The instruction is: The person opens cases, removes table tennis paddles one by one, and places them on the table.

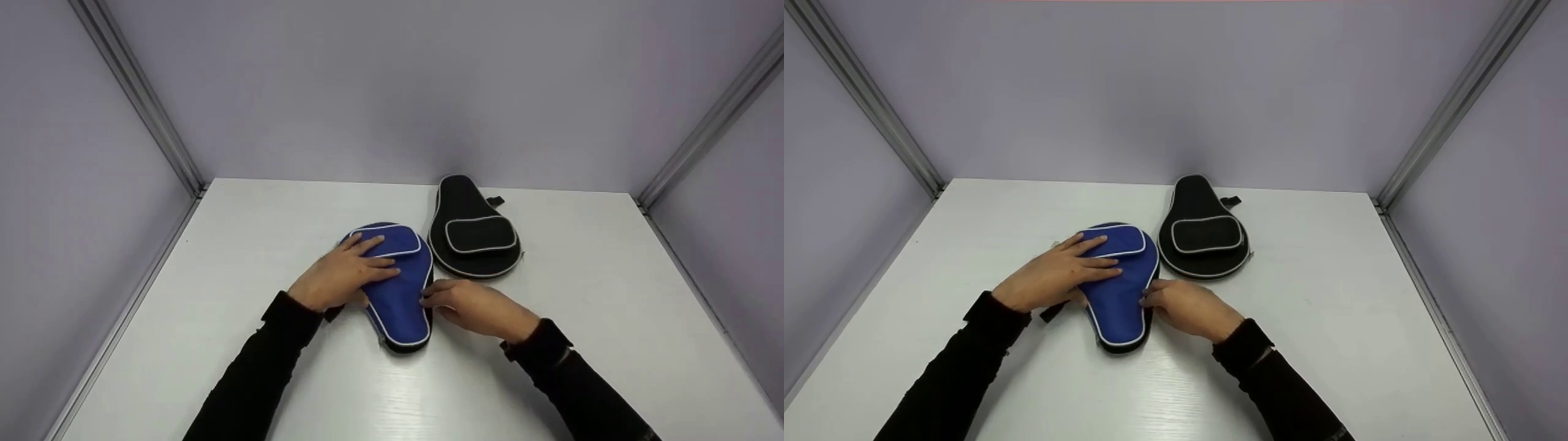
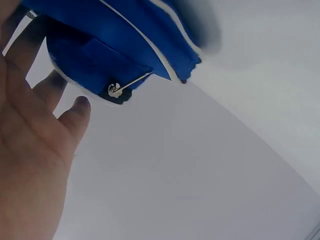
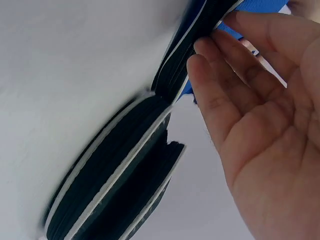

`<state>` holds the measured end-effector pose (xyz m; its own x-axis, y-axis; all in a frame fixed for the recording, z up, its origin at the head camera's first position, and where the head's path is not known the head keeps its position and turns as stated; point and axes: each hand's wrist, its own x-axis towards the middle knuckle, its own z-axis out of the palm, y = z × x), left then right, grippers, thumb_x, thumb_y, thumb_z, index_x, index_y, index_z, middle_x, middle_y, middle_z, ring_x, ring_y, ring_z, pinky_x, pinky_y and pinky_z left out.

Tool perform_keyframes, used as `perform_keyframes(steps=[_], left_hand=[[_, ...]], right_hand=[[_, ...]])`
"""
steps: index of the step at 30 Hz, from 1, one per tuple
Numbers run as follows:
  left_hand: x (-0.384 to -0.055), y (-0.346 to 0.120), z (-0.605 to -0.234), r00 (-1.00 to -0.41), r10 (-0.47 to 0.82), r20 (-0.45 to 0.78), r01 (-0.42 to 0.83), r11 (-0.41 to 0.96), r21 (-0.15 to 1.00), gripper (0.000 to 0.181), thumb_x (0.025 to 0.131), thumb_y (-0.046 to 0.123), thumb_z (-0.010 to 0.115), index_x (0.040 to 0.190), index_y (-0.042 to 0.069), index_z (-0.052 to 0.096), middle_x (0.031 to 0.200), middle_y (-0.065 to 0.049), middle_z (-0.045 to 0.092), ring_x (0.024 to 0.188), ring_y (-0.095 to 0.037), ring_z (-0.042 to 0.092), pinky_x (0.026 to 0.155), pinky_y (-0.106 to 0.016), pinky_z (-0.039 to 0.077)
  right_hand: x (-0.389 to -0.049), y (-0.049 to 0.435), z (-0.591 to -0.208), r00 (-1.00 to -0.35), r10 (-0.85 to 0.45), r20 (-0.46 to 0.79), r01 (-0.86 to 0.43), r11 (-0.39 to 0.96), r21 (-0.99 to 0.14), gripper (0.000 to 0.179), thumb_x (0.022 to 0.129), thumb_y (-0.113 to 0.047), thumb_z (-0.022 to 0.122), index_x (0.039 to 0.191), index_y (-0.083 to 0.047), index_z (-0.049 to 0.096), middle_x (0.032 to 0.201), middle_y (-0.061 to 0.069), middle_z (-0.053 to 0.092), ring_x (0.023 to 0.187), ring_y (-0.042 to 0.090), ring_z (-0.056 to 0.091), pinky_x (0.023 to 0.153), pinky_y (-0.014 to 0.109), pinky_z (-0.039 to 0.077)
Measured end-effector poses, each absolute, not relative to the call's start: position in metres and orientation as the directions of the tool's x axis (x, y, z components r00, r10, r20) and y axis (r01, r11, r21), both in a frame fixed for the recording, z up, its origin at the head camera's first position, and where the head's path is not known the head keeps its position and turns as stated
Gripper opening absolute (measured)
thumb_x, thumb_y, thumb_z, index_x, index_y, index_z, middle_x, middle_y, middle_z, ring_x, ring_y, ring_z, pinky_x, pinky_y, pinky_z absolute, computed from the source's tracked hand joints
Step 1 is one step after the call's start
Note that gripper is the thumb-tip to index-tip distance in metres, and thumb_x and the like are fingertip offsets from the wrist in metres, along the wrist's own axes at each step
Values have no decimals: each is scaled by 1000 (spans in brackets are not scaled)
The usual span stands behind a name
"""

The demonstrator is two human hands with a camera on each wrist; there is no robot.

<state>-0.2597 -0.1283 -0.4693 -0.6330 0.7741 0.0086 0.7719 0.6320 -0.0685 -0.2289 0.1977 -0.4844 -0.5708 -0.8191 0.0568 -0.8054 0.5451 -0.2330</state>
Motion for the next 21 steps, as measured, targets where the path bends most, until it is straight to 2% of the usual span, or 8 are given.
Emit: perform_keyframes(steps=[3, 8, 11, 15, 18, 21], left_hand=[[-262, -131, -468, -646, 763, 25, 751, 641, -160, 79, 95, 35, 97, 168, 31, 67, 171, 6, 69, 177, -33, 45, 147, -63, 36], [-262, -133, -463, -690, 720, 73, 677, 677, -289, 62, 100, 30, 94, 160, 32, 75, 158, 10, 79, 168, -28, 58, 141, -55, 47], [-258, -132, -459, -731, 674, 104, 623, 722, -302, 54, 101, 25, 93, 153, 31, 81, 145, 9, 86, 160, -26, 66, 135, -53, 54], [-249, -126, -450, -782, 607, 145, 564, 787, -252, 47, 100, 28, 93, 147, 27, 84, 137, 3, 89, 144, -26, 78, 123, -53, 63], [-241, -117, -445, -805, 571, 160, 553, 820, -147, 48, 106, 37, 88, 151, 20, 81, 151, -4, 83, 142, -32, 79, 120, -56, 64], [-232, -106, -445, -829, 554, 74, 556, 831, 6, 69, 113, 54, 76, 168, 16, 66, 178, -13, 61, 162, -45, 62, 131, -66, 55]], right_hand=[[-222, 190, -484, -558, -829, 47, -815, 536, -220, 37, 110, -1, 77, 146, -6, 83, 150, 13, 81, 139, 30, 80, 116, 45, 68], [-211, 178, -487, -559, -829, 29, -816, 543, -195, 46, 111, -9, 78, 157, -7, 75, 163, 15, 74, 145, 32, 78, 116, 47, 68], [-207, 175, -487, -554, -833, 1, -814, 541, -210, 53, 113, -14, 78, 164, -8, 68, 172, 16, 67, 152, 33, 73, 122, 48, 65], [-207, 175, -488, -541, -841, -10, -812, 526, -252, 57, 114, -17, 76, 169, -7, 63, 176, 16, 61, 155, 34, 70, 125, 49, 63], [-209, 177, -487, -540, -842, -8, -809, 522, -269, 56, 114, -16, 76, 169, -7, 63, 177, 15, 61, 156, 33, 70, 125, 49, 62], [-212, 181, -486, -549, -836, -19, -803, 533, -266, 56, 115, -17, 76, 168, -7, 64, 177, 13, 61, 158, 32, 68, 128, 50, 60]])
